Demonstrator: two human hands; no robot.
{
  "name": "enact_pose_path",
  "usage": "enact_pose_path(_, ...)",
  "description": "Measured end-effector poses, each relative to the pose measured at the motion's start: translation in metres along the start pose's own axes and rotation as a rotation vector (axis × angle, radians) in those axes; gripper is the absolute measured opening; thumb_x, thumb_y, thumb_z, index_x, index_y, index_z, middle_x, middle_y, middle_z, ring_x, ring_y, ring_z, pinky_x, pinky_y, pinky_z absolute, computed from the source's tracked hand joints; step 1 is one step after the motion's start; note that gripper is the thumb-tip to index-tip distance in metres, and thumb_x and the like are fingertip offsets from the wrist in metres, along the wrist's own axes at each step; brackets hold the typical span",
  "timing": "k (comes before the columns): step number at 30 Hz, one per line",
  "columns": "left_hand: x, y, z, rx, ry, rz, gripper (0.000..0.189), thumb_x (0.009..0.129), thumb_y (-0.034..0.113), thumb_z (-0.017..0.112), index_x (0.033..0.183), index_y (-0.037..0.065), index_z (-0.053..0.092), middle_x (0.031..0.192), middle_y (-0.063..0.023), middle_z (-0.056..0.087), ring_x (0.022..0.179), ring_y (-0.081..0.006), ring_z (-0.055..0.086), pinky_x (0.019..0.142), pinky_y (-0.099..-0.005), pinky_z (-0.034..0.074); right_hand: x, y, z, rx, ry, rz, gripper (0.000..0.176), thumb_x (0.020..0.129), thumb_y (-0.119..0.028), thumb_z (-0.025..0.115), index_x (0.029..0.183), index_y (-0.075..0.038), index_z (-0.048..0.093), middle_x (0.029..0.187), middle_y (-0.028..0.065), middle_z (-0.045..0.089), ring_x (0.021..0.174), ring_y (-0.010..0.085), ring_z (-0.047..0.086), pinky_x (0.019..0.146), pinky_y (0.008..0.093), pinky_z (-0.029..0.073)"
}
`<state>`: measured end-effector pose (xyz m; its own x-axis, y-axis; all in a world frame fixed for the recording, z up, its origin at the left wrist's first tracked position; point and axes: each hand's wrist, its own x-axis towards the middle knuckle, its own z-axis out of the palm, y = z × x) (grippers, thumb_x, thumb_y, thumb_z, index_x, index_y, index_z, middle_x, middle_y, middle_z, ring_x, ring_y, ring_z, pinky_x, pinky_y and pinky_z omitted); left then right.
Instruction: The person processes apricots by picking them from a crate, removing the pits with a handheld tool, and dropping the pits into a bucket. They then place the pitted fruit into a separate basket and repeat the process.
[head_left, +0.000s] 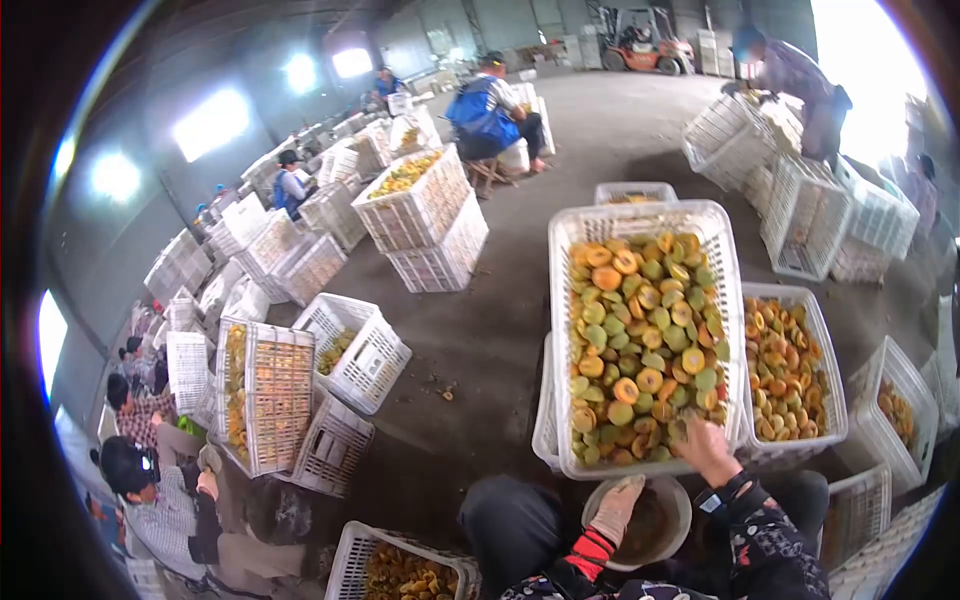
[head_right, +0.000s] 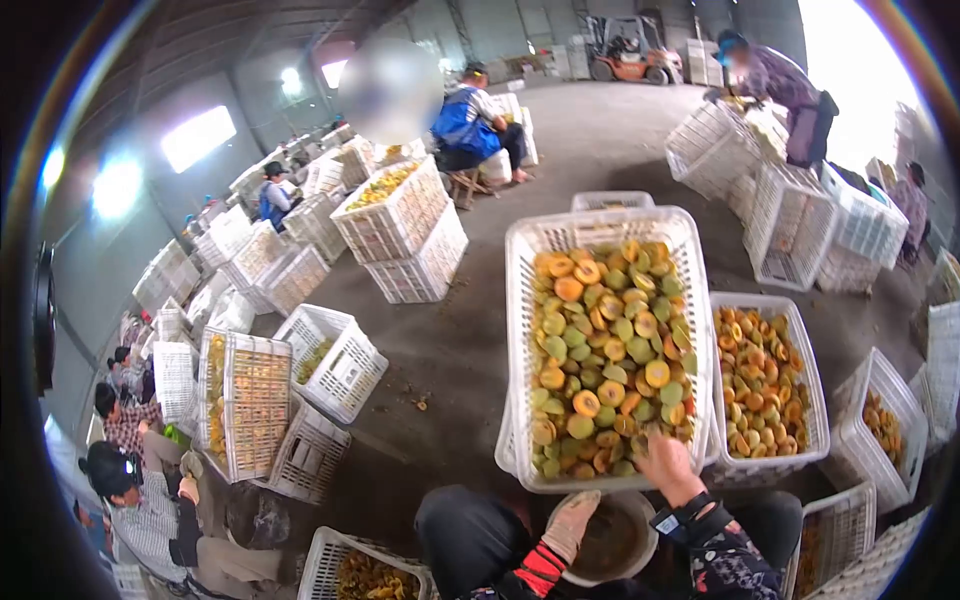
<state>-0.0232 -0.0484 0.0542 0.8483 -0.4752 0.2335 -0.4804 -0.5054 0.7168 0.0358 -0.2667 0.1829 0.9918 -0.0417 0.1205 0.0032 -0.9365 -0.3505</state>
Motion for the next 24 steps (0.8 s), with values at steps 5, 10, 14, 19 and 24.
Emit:
enact_pose_path(5, 0.010, 0.020, -0.020, 0.050, -0.087, -0.034, 0.043, 0.093, 0.002, 0.045, 0.135, 0.001, 0.052, 0.134, -0.0134, 0.057, 0.125, -0.0224, 0.054, 0.111, -0.0327, 0.039, 0.006, 0.000, 0.015, 0.097, 0.088, 0.054, 0.048, 0.076, -0.028, 0.071, 0.112, 0.000, 0.056, 0.075, 0.0226, 0.065, 0.075, 0.0439, 0.064, 0.066, 0.0508, 0.051)
enact_pose_path(10, 0.021, 0.035, -0.028, 0.256, -0.094, -0.044, 0.045, 0.092, 0.002, 0.045, 0.137, 0.002, 0.050, 0.138, -0.0117, 0.054, 0.125, -0.0220, 0.054, 0.111, -0.0324, 0.039, -0.010, -0.008, 0.000, 0.122, 0.136, 0.047, 0.044, 0.075, -0.021, 0.072, 0.111, -0.001, 0.056, 0.082, 0.0238, 0.066, 0.080, 0.0445, 0.064, 0.069, 0.0504, 0.051)
enact_pose_path(14, 0.028, 0.029, -0.017, -0.576, -0.130, -0.343, 0.052, 0.088, 0.007, 0.052, 0.139, 0.002, 0.047, 0.138, -0.0120, 0.053, 0.127, -0.0245, 0.051, 0.108, -0.0324, 0.041, -0.003, -0.006, -0.003, 0.174, 0.091, 0.135, 0.050, 0.075, -0.024, 0.072, 0.116, -0.001, 0.055, 0.087, 0.0276, 0.066, 0.088, 0.0465, 0.063, 0.076, 0.0529, 0.050)
enact_pose_path(19, 0.025, 0.037, -0.026, 0.146, -0.016, 0.040, 0.050, 0.085, 0.002, 0.052, 0.134, 0.003, 0.052, 0.131, -0.0176, 0.056, 0.120, -0.0310, 0.055, 0.104, -0.0333, 0.045, 0.003, -0.004, -0.003, 0.153, 0.049, 0.101, 0.048, 0.075, -0.026, 0.072, 0.112, 0.001, 0.057, 0.090, 0.0280, 0.066, 0.091, 0.0463, 0.062, 0.078, 0.0518, 0.050)
enact_pose_path(24, 0.019, 0.013, -0.003, 0.141, 0.014, 0.034, 0.047, 0.083, 0.004, 0.054, 0.130, 0.001, 0.053, 0.128, -0.0157, 0.057, 0.117, -0.0283, 0.056, 0.102, -0.0327, 0.045, -0.001, -0.012, -0.007, 0.077, 0.049, 0.055, 0.043, 0.074, -0.029, 0.074, 0.103, -0.001, 0.059, 0.089, 0.0239, 0.067, 0.089, 0.0432, 0.064, 0.076, 0.0517, 0.051)
